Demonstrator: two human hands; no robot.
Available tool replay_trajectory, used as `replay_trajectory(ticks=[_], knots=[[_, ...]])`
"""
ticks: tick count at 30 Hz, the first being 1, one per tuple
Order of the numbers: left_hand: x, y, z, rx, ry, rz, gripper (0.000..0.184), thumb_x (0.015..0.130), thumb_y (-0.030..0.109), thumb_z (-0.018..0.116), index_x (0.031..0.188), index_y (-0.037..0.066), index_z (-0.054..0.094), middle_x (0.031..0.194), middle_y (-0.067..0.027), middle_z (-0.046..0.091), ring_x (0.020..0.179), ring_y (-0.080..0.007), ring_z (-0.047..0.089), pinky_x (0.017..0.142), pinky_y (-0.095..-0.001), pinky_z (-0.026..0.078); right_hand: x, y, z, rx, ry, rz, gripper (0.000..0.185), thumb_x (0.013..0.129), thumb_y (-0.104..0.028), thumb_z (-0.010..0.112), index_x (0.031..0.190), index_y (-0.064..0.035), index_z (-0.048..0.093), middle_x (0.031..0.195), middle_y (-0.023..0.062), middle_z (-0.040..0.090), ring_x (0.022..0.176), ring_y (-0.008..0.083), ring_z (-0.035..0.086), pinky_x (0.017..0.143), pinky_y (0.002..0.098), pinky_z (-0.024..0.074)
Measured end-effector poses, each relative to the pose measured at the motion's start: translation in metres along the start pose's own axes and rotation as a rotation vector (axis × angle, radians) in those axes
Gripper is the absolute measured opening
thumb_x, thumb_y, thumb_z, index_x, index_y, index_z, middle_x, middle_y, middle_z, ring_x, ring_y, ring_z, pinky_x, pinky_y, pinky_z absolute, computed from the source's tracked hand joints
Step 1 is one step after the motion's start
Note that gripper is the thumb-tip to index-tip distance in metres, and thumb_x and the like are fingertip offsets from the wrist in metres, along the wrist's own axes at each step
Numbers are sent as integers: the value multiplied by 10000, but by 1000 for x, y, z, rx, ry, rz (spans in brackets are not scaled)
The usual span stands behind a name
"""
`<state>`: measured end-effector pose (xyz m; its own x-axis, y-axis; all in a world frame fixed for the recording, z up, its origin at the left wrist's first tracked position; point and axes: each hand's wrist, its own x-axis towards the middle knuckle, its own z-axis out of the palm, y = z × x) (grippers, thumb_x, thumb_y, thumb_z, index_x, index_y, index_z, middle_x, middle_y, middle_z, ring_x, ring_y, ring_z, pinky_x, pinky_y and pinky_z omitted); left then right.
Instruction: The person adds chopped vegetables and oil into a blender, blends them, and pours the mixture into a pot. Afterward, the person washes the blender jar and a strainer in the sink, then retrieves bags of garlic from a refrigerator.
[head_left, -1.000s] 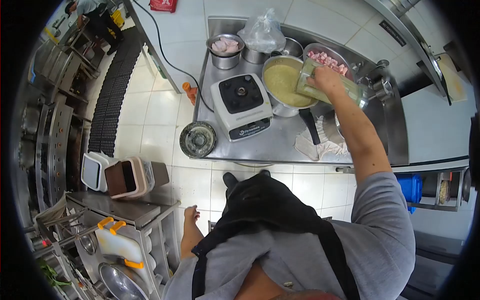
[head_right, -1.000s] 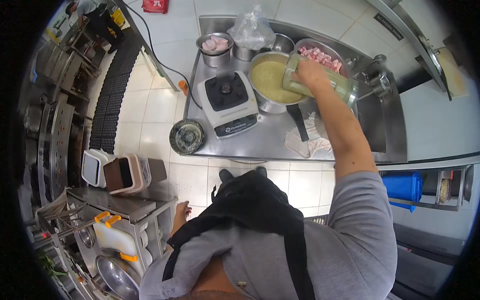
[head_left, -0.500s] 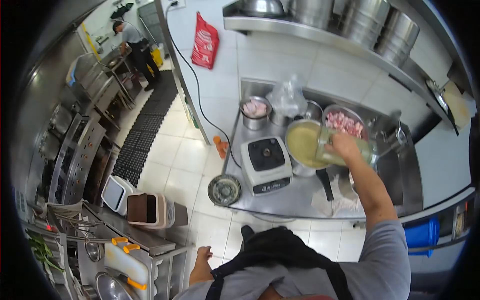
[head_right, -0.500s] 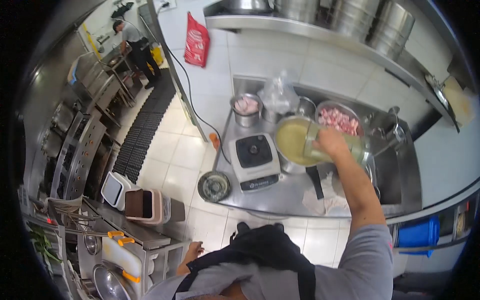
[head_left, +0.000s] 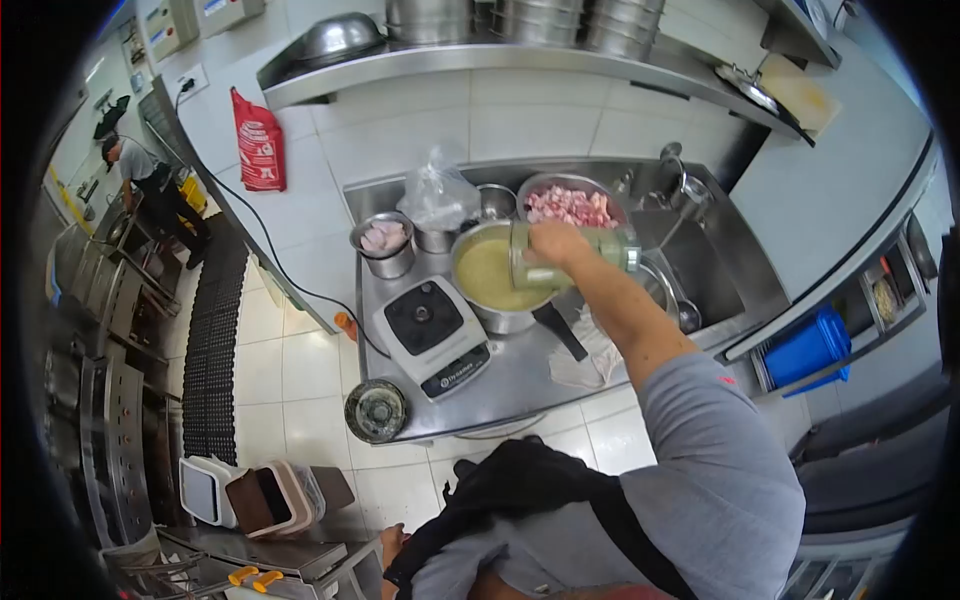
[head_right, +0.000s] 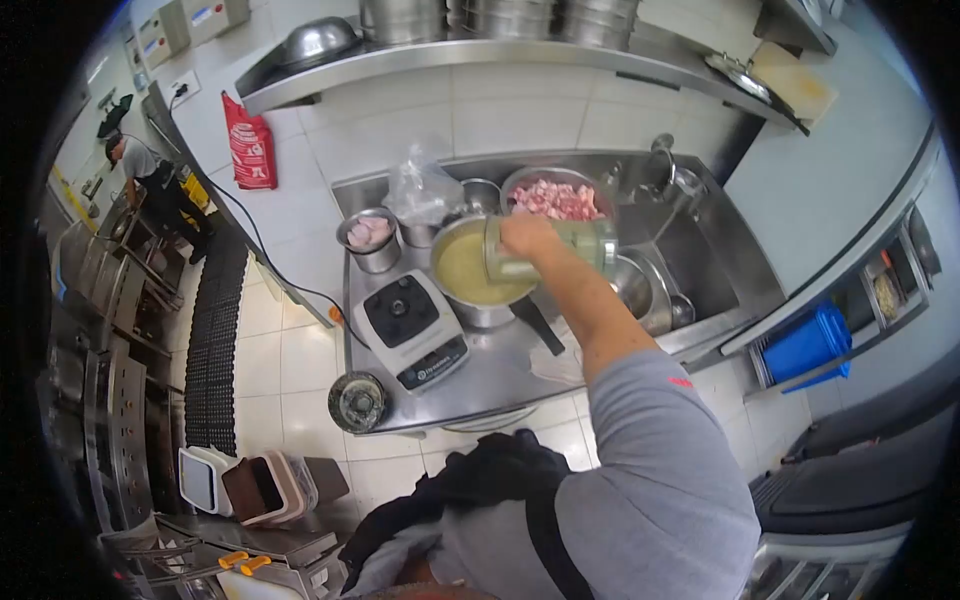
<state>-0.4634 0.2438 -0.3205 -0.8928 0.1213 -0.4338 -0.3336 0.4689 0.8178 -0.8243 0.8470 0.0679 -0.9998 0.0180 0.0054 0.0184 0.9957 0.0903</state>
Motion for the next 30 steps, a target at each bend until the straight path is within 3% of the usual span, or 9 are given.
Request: replay_trajectory(ticks=[3,5,6,10,14,18,21,25,30], knots=[[-23,2,1,145,18,154,182,856,167,583,912,-5,599,647,-101,578,564,-171,562,488,-314,420,-1,-8,-14,1,-11,-46,349,726,-321,695,916,-28,702,918,191,680,872,332,662,791,441,522],[-31,1,4,62,42,53,182,859,161,581,928,-5,608,657,-93,577,592,-161,569,508,-304,428,-8,-17,-31,98,-64,-73,347,719,-311,706,917,-26,699,916,194,677,893,335,655,792,441,520],[-26,-7,16,-476,160,-397,164,878,147,557,916,-4,610,646,-88,569,570,-129,549,471,-310,414,-1,-9,-33,100,-57,-53,354,724,-321,696,917,-25,697,906,199,674,891,338,654,793,442,520],[14,-4,15,-355,178,-835,268,860,260,573,888,-5,555,640,-158,594,403,-220,498,330,-345,339,9,-5,-7,6,34,-79,390,747,-359,657,909,-6,692,882,223,665,867,351,655,799,445,517],[38,-68,34,-236,43,-879,267,859,231,554,956,-18,565,706,-166,615,429,-228,536,332,-343,345,0,-2,-26,77,-4,6,419,758,-390,637,894,2,697,905,225,663,865,351,655,815,447,513],[30,-5,30,-333,135,-901,239,861,217,554,944,-7,566,661,-144,596,416,-218,523,330,-332,330,-8,7,-19,67,16,35,440,757,-406,639,903,5,696,915,224,663,874,358,652,815,451,513],[33,-53,45,-335,99,-869,235,856,229,560,919,3,556,651,-138,584,414,-216,517,330,-320,313,-9,13,-14,58,0,30,433,768,-400,632,895,10,693,882,228,663,861,362,652,799,458,516],[30,29,39,-218,159,-960,210,866,230,556,884,20,544,619,-119,567,408,-221,507,338,-330,299,-24,19,-21,113,19,-73,413,770,-390,646,888,4,683,867,220,664,844,362,653,783,456,519],[41,56,48,-156,110,-910,221,869,237,538,898,18,528,658,-133,580,407,-217,502,341,-332,299,3,24,-20,172,-57,-109,327,780,-326,668,912,-27,692,913,199,672,875,351,653,786,443,519]])
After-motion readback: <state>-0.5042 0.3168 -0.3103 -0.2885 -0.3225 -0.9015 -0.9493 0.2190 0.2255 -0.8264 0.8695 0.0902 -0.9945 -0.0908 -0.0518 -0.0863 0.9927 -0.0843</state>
